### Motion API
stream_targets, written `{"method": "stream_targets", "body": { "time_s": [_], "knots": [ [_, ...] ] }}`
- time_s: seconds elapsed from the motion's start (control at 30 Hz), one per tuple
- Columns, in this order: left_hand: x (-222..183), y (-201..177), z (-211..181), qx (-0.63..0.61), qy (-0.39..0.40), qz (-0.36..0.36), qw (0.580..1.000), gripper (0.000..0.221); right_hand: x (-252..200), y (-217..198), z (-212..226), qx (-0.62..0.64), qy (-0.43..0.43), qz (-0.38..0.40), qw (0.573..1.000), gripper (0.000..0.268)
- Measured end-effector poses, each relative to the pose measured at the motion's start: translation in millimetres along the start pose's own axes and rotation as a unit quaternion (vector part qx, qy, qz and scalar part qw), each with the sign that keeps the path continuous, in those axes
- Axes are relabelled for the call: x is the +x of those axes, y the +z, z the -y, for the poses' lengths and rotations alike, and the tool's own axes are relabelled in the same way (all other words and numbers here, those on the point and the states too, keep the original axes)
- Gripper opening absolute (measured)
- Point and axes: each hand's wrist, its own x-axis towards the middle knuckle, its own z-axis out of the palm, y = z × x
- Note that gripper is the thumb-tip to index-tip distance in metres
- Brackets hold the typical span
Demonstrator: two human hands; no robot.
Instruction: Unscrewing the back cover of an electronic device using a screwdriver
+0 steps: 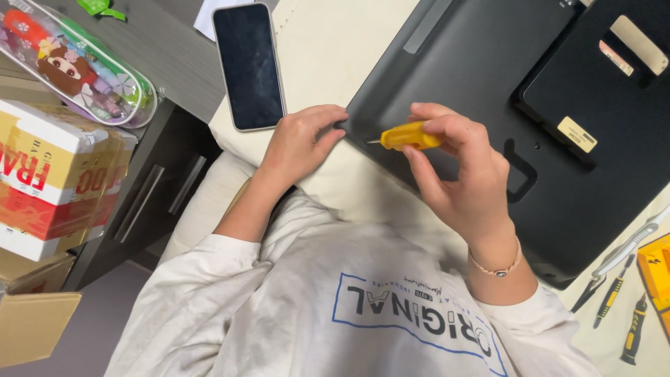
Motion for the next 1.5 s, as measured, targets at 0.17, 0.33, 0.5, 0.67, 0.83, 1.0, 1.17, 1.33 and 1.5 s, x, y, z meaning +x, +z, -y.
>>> {"method": "stream_targets", "body": {
  "time_s": [0.17,0.33,0.5,0.67,0.83,1.0,1.17,1.33,1.5],
  "knots": [
    [-0.1,0.3,0.6,-0.004,0.001,-0.002,1.000,0.023,4.4,-1.6,1.6,-0.003,-0.044,0.035,0.998,0.024],
    [-0.5,0.4,1.0,-0.002,0.007,-0.003,1.000,0.023,8.5,-4.9,5.1,0.000,-0.062,0.066,0.996,0.023],
    [-0.3,0.1,0.4,-0.003,0.001,-0.001,1.000,0.023,13.4,-7.0,8.0,0.012,-0.044,0.111,0.993,0.021],
    [9.9,-17.7,-14.8,-0.064,0.001,0.031,0.997,0.027,17.1,-10.0,4.9,0.035,-0.064,0.118,0.990,0.020],
    [39.4,-54.3,-59.7,-0.273,0.022,0.172,0.946,0.043,22.3,-7.4,-3.5,0.037,-0.113,0.063,0.991,0.015],
    [59.1,-43.5,-53.5,-0.250,0.100,0.172,0.948,0.033,36.1,-18.1,11.4,0.052,-0.094,0.081,0.991,0.006],
    [62.2,-42.2,-65.6,-0.277,0.115,0.155,0.941,0.025,32.9,-14.4,12.9,-0.005,-0.056,0.058,0.997,0.016],
    [61.2,-43.5,-64.8,-0.237,0.133,0.121,0.955,0.030,36.7,-15.8,16.8,-0.053,-0.074,0.043,0.995,0.015],
    [60.8,-46.6,-64.3,-0.255,0.081,0.190,0.945,0.014,37.6,-16.0,23.8,-0.009,-0.073,0.091,0.993,0.018]
  ]
}}
